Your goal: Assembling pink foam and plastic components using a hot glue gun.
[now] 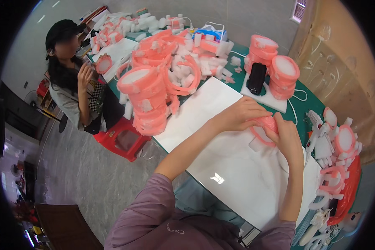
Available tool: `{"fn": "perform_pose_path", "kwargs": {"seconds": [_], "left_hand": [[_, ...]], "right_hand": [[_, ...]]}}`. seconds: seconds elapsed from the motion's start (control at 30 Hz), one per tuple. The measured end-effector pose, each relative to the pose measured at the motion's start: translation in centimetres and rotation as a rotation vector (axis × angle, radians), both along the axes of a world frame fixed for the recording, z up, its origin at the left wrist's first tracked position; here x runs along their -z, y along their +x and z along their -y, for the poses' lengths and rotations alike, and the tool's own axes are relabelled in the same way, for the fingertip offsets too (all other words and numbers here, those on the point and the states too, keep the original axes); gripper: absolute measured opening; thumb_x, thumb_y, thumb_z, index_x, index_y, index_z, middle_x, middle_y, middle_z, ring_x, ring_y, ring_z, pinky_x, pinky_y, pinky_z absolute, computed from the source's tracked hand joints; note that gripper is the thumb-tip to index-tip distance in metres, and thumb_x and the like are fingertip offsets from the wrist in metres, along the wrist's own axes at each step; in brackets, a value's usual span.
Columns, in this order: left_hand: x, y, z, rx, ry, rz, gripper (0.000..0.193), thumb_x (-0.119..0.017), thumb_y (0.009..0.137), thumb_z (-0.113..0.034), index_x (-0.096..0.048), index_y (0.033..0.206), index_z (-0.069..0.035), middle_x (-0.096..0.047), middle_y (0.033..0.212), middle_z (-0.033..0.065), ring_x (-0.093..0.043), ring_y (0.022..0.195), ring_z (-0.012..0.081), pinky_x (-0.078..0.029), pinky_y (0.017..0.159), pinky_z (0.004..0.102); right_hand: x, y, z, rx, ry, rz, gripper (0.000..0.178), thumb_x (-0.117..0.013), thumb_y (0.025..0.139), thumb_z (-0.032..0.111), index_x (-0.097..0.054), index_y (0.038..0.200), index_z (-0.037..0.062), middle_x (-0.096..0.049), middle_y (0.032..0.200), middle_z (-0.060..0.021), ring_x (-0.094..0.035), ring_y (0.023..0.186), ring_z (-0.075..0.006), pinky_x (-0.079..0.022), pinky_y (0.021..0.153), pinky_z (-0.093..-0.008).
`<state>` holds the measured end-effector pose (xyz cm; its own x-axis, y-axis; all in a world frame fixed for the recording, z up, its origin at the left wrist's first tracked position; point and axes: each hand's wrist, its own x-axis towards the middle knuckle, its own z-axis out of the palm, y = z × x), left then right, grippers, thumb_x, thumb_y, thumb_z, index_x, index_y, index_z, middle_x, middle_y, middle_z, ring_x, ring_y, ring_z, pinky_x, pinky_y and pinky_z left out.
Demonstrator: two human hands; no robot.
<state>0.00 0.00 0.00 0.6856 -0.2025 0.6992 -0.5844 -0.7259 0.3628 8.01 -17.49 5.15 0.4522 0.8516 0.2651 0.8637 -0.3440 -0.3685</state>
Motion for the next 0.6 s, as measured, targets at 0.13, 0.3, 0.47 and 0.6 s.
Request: {"fn": "perform_pose_path", "kwargs": {"seconds": [0.13, 0.3, 0.47, 0.6], "left_hand": [[0.6, 0.4, 0.2, 0.015, -0.061, 0.006, 0.039, -0.063, 0.071, -0.011, -0.057, 0.110, -0.013, -0.059, 0.099, 0.0025, -0.051, 0.092, 0.0202, -0.034, 0.085, 0.0335], [0.7, 0.4, 0.9, -0.022, -0.090, 0.009, 0.038, -0.064, 0.070, -0.010, -0.058, 0.107, -0.013, -0.059, 0.096, 0.0018, -0.052, 0.090, 0.0191, -0.034, 0.084, 0.0323], [-0.5, 0.3, 1.1, -0.023, -0.069, 0.088, 0.036, -0.065, 0.069, -0.009, -0.059, 0.104, -0.013, -0.060, 0.093, 0.0013, -0.052, 0.089, 0.0179, -0.031, 0.086, 0.0338], [-0.9, -0.3, 0.1, -0.036, -0.102, 0.068, 0.034, -0.065, 0.068, -0.009, -0.060, 0.102, -0.012, -0.060, 0.092, 0.0016, -0.053, 0.090, 0.0178, -0.031, 0.087, 0.0356]], "right_hand": [[-0.4, -0.3, 0.4, 0.034, -0.064, -0.096, 0.032, -0.064, 0.071, 0.022, -0.045, 0.081, -0.0018, -0.052, 0.062, -0.0230, -0.053, 0.057, -0.0366, -0.041, 0.052, -0.0389], [-0.2, -0.2, 0.9, -0.010, -0.044, -0.021, 0.032, -0.065, 0.070, 0.021, -0.045, 0.078, -0.0034, -0.050, 0.061, -0.0225, -0.052, 0.057, -0.0364, -0.039, 0.051, -0.0381], [-1.6, -0.5, 1.4, 0.017, 0.030, -0.059, 0.029, -0.068, 0.068, 0.018, -0.049, 0.074, -0.0032, -0.051, 0.060, -0.0189, -0.048, 0.050, -0.0296, -0.037, 0.048, -0.0337], [-1.7, -0.5, 0.8, 0.013, 0.068, -0.117, 0.027, -0.066, 0.069, 0.016, -0.053, 0.084, -0.0030, -0.050, 0.058, -0.0119, -0.043, 0.047, -0.0189, -0.035, 0.046, -0.0292]]}}
